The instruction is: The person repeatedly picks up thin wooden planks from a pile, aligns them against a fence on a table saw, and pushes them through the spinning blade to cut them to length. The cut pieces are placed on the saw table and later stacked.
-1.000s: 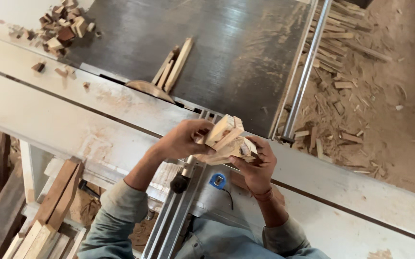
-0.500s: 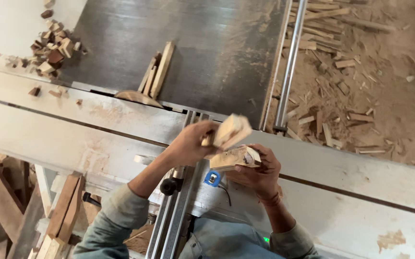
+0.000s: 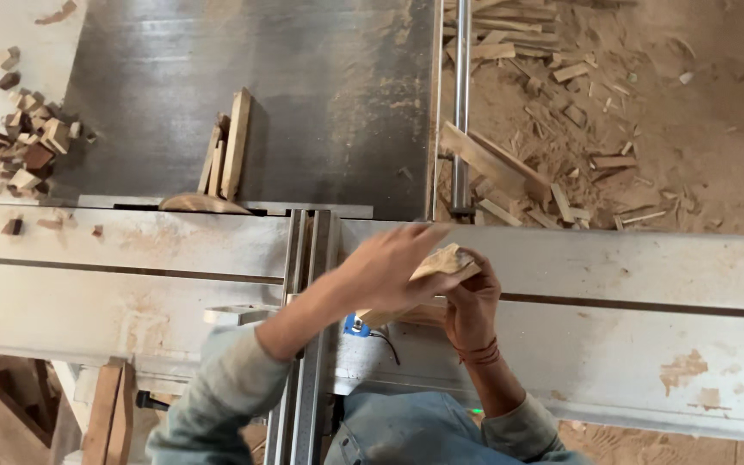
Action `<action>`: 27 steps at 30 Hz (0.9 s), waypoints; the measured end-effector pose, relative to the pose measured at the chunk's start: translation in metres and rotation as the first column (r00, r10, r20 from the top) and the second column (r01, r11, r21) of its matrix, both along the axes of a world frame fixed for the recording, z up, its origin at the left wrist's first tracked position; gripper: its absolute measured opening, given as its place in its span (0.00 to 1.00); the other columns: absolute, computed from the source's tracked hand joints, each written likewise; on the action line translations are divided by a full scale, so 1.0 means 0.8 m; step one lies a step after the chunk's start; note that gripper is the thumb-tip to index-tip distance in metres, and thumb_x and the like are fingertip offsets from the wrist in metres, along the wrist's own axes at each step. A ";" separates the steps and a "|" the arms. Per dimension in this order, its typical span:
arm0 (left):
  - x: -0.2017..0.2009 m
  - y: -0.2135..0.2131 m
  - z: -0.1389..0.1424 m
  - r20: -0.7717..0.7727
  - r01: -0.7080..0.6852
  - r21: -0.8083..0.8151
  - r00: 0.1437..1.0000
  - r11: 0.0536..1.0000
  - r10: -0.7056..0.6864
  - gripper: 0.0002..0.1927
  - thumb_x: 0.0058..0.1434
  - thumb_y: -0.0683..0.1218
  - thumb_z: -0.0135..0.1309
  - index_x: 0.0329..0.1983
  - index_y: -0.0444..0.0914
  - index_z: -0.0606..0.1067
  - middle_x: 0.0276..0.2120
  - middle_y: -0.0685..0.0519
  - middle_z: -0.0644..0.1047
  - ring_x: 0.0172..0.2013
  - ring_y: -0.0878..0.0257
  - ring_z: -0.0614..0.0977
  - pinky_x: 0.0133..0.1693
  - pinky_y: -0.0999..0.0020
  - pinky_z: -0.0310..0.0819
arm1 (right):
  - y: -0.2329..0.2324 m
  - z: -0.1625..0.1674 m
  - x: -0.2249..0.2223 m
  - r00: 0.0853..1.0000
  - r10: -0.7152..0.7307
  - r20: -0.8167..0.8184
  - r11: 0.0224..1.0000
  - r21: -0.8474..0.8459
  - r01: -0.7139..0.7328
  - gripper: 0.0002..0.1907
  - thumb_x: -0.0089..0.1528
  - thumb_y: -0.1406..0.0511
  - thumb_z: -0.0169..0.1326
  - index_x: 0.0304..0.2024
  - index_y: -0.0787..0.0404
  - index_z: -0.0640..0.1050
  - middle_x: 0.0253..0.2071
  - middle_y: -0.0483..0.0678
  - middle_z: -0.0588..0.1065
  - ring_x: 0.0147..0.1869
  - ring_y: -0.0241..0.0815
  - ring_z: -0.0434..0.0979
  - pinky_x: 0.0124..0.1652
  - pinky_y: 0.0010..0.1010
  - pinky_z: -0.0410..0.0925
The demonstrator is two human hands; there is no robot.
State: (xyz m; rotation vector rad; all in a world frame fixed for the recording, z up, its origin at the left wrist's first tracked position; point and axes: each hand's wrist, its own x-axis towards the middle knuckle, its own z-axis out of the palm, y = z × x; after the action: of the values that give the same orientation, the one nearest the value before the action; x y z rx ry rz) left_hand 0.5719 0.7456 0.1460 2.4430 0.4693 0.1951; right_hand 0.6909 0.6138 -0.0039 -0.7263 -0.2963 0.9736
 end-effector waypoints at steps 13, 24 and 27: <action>-0.167 -0.076 -0.079 0.155 0.015 -0.959 0.862 0.282 0.482 0.25 0.73 0.47 0.48 0.70 0.31 0.66 0.56 0.47 0.78 0.56 0.60 0.77 0.60 0.63 0.71 | 0.005 0.059 -0.040 0.964 0.264 0.005 0.964 -0.024 -0.264 0.23 0.68 0.62 0.50 0.62 0.70 0.71 0.48 0.54 0.76 0.51 0.43 0.76 0.52 0.34 0.72; -0.233 -0.118 -0.094 0.357 0.404 -0.911 0.664 0.086 0.657 0.25 0.75 0.50 0.44 0.69 0.30 0.64 0.53 0.43 0.77 0.54 0.55 0.80 0.57 0.60 0.74 | -0.001 0.095 -0.100 0.897 0.441 -0.006 0.897 -0.020 -0.441 0.25 0.69 0.60 0.50 0.64 0.70 0.69 0.46 0.53 0.73 0.46 0.42 0.73 0.45 0.35 0.71; -0.241 -0.128 -0.110 0.347 0.479 -0.877 0.598 0.024 0.722 0.26 0.75 0.53 0.42 0.69 0.31 0.64 0.50 0.43 0.78 0.50 0.54 0.81 0.55 0.60 0.75 | -0.006 0.100 -0.116 0.873 0.486 0.038 0.874 -0.032 -0.485 0.25 0.68 0.62 0.52 0.64 0.69 0.69 0.47 0.53 0.73 0.46 0.42 0.72 0.45 0.34 0.70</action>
State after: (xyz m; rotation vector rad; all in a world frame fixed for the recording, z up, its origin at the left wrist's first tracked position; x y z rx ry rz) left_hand 0.3790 0.6432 0.0582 0.5328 0.2357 0.7413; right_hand 0.5979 0.6089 0.0764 -0.7070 -0.5259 1.4421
